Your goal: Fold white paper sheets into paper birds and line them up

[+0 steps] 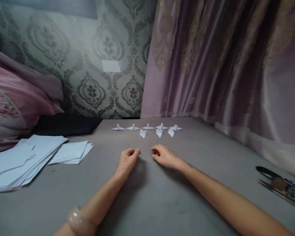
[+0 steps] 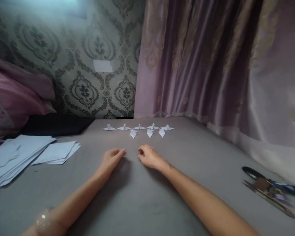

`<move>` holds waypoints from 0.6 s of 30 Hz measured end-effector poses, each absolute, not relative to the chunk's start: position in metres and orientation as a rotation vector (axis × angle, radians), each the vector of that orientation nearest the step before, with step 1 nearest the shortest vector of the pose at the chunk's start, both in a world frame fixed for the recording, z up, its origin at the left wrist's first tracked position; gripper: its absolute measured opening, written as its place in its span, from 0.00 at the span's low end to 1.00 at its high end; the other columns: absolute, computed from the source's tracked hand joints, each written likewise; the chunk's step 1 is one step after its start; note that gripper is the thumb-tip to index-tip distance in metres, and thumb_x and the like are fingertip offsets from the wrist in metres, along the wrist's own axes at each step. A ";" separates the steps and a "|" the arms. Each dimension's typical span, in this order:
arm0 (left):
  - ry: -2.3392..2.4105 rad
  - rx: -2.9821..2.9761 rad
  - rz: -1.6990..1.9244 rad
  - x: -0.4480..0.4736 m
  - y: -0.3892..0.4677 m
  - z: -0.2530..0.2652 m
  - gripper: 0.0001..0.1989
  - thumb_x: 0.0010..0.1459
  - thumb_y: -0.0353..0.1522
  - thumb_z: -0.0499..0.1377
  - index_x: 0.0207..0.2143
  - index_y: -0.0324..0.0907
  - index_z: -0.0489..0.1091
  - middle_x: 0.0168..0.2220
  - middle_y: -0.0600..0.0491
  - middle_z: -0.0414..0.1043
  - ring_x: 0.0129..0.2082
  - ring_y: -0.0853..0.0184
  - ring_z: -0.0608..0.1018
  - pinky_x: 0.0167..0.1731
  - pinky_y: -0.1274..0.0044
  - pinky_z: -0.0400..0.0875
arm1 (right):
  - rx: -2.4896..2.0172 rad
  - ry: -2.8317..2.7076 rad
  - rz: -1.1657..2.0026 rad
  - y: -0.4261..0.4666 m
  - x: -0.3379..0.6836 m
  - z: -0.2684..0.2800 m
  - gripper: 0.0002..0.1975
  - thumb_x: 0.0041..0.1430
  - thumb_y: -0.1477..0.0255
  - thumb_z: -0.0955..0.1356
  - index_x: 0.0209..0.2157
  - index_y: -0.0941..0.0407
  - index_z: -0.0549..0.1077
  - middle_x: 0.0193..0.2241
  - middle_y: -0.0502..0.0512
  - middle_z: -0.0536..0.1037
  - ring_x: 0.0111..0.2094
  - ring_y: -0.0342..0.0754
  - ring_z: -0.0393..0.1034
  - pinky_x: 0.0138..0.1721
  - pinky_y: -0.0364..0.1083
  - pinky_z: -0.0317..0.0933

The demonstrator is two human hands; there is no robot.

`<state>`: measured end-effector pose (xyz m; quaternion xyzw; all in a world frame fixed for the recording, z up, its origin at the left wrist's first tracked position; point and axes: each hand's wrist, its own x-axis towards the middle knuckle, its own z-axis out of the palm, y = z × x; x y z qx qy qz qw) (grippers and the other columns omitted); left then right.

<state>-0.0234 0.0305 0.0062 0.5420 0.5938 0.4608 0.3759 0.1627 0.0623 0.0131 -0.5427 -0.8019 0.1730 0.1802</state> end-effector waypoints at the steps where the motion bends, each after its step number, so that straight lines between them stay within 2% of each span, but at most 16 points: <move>1: 1.527 1.453 1.159 -0.024 0.031 0.004 0.21 0.49 0.46 0.55 0.26 0.37 0.73 0.21 0.54 0.69 0.25 0.65 0.71 0.25 0.78 0.60 | -1.484 -2.295 0.507 0.043 0.170 0.015 0.11 0.53 0.74 0.67 0.41 0.57 0.74 0.37 0.56 0.75 0.37 0.46 0.70 0.41 0.44 0.62; 6: 1.609 1.827 1.038 -0.026 0.034 -0.006 0.15 0.52 0.40 0.53 0.29 0.38 0.74 0.25 0.51 0.72 0.29 0.63 0.73 0.32 0.74 0.65 | -1.287 -2.360 0.530 -0.030 0.201 0.017 0.10 0.57 0.71 0.65 0.41 0.53 0.73 0.42 0.56 0.72 0.44 0.49 0.66 0.47 0.47 0.60; 9: 1.648 1.990 1.017 -0.025 0.033 -0.013 0.11 0.50 0.34 0.56 0.32 0.40 0.75 0.38 0.46 0.74 0.41 0.57 0.72 0.46 0.68 0.62 | -1.248 -2.286 0.480 -0.046 0.208 0.010 0.11 0.60 0.73 0.63 0.43 0.53 0.73 0.43 0.55 0.72 0.46 0.49 0.65 0.51 0.48 0.58; 13: 1.699 2.462 0.743 -0.021 0.029 -0.021 0.18 0.59 0.36 0.51 0.50 0.44 0.69 0.54 0.45 0.67 0.54 0.55 0.66 0.54 0.65 0.57 | -1.205 -2.254 0.365 -0.050 0.208 0.002 0.12 0.62 0.74 0.61 0.43 0.54 0.74 0.42 0.56 0.73 0.44 0.48 0.66 0.51 0.49 0.58; 18: 1.640 2.533 0.574 -0.017 0.023 -0.023 0.22 0.64 0.39 0.43 0.56 0.47 0.64 0.58 0.49 0.64 0.58 0.55 0.63 0.56 0.65 0.55 | -1.189 -2.266 0.300 -0.050 0.208 -0.002 0.13 0.62 0.75 0.61 0.42 0.56 0.75 0.42 0.57 0.74 0.44 0.48 0.66 0.50 0.49 0.58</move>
